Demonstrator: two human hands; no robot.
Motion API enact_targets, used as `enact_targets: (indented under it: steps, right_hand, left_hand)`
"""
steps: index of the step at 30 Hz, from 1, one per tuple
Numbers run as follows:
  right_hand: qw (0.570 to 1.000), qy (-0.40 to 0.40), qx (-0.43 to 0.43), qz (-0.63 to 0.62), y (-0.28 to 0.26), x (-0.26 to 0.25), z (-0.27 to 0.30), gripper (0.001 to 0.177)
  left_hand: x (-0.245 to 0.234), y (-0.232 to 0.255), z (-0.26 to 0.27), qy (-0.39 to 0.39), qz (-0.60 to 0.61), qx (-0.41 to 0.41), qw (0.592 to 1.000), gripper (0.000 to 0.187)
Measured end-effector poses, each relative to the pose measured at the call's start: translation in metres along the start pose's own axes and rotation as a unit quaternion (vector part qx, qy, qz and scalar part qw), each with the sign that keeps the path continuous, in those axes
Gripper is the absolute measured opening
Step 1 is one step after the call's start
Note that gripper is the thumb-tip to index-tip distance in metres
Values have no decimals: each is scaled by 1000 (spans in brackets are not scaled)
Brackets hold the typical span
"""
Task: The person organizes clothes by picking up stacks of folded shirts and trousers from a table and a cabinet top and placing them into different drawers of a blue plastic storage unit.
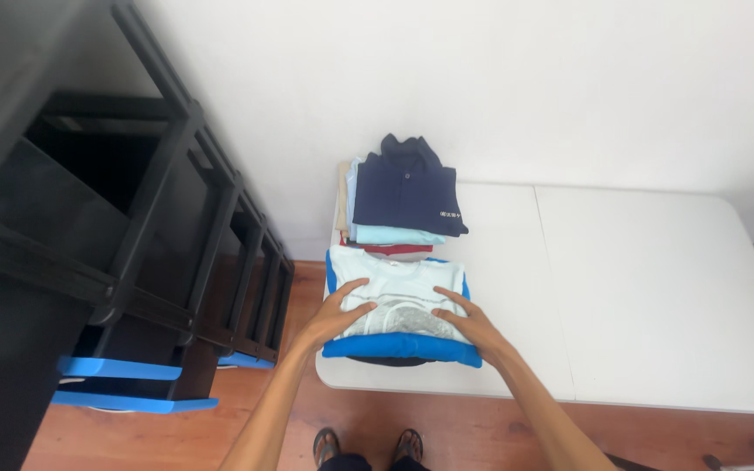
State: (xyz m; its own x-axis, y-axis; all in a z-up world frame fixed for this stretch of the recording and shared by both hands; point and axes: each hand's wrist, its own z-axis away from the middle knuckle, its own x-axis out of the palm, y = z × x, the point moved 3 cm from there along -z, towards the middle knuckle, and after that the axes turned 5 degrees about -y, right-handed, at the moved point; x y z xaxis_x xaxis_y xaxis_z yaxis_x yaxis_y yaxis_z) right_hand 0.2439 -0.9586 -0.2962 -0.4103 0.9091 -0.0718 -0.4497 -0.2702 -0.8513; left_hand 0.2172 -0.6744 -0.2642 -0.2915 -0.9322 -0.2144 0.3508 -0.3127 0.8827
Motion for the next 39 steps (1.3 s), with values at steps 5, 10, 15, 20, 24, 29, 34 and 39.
enact_targets:
  steps: [5, 10, 15, 20, 24, 29, 34, 39]
  right_hand:
    - [998, 55, -10, -36, -74, -6, 40, 62]
    - [989, 109, -68, -78, -150, 10, 93, 62]
    - [970, 227, -76, -35, -215, 44, 138, 66]
    - [954, 222, -200, -12, -262, 63, 163, 68]
    - [949, 275, -151, 35, -289, 82, 196, 70]
    - [941, 297, -154, 40, -311, 113, 240, 71]
    - [936, 248, -249, 32, -318, 165, 292, 70]
    - [950, 274, -146, 43, -329, 246, 342, 67]
  left_hand:
    - [-22, 73, 10, -6, -34, -10, 999, 71]
    - [-70, 146, 13, -34, -85, 95, 991, 69]
    - [-113, 202, 29, -64, -98, 204, 972, 67]
    - [-150, 246, 53, -56, -121, 222, 966, 69]
    - [-165, 275, 90, -58, -125, 228, 964, 70]
    - [-179, 303, 145, -49, -184, 215, 958, 69]
    - [-201, 302, 220, -92, -144, 242, 955, 66]
    - [-240, 270, 309, -69, -129, 195, 970, 63]
